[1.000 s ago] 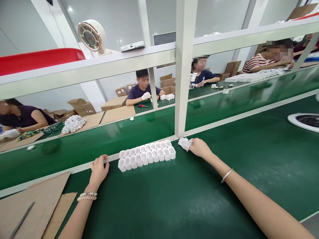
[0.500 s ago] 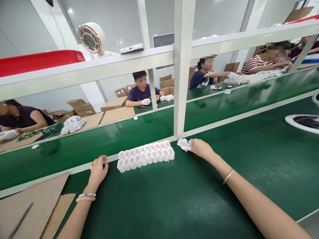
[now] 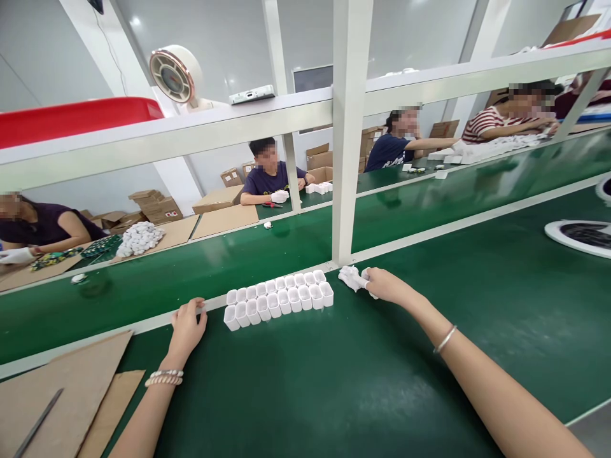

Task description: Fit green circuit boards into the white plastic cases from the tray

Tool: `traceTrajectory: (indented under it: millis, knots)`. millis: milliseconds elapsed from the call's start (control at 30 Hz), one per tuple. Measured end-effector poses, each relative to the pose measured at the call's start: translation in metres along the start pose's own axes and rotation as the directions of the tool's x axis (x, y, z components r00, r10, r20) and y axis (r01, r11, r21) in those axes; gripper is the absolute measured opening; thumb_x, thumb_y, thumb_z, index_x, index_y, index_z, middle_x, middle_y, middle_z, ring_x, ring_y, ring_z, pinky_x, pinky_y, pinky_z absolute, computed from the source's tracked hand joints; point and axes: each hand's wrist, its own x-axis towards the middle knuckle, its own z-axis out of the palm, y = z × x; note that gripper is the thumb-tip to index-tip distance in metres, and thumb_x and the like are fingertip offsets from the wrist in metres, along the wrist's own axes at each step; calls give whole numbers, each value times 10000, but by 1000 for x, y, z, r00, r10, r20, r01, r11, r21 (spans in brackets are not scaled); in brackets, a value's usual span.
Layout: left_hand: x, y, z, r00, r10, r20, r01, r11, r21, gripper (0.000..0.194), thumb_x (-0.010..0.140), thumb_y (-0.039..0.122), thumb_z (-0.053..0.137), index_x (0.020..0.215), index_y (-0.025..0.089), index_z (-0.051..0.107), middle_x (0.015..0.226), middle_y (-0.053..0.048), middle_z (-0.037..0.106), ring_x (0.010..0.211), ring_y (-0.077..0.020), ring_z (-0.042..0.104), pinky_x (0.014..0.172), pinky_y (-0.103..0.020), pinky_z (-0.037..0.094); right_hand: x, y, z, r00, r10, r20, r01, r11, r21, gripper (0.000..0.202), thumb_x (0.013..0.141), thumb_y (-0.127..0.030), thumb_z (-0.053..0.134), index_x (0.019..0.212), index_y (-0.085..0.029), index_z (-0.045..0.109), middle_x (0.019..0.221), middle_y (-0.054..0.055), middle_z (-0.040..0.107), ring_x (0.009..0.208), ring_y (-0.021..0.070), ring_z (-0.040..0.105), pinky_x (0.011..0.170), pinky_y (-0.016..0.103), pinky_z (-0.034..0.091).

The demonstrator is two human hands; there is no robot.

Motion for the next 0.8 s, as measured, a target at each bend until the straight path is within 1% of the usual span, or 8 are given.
traceTrajectory:
  millis: [167,333,500,700,800]
  knots:
    - [0,0,0,1000,-2,-4,2,1000,2,243,894,206,386,1115,171,480,1039,-102,631,1063,-286,535,951,-474,339,-1,-5,4,999,10,-49,-13,998,-64,90,762,-123,469,779,-175,540,794,86,671,659,193,615,530,247,357]
    - [0,1,0,1000,-2,-9,2,1000,0,246,891,203,388,1117,173,479,1040,-103,627,1057,-285,535,949,-473,339,-6,-14,8,997,-21,-78,6,984,-177,127,780,-114,450,825,-164,557,878,122,668,749,233,626,548,264,339]
    - [0,1,0,1000,-4,-19,3,1000,-8,246,885,202,395,1113,169,484,1027,-107,633,1047,-285,540,942,-471,342,-9,-22,10,994,-39,-104,10,964,-267,147,796,-121,439,846,-153,574,874,140,670,772,262,633,543,279,313]
    - [-1,2,-1,1000,5,-29,-5,1000,-8,246,891,201,383,1110,168,492,1034,-112,635,1045,-283,543,933,-468,348,-6,-21,13,992,-27,-120,-11,952,-305,189,813,-135,418,872,-153,596,906,144,684,801,268,644,560,284,341]
    - [-1,3,-1,1000,0,-27,-1,1000,-7,247,892,200,383,1113,169,491,1039,-110,632,1049,-282,538,939,-470,341,-5,-21,15,991,-10,-134,-34,946,-321,200,831,-173,419,885,-160,611,916,144,687,816,277,648,561,287,344]
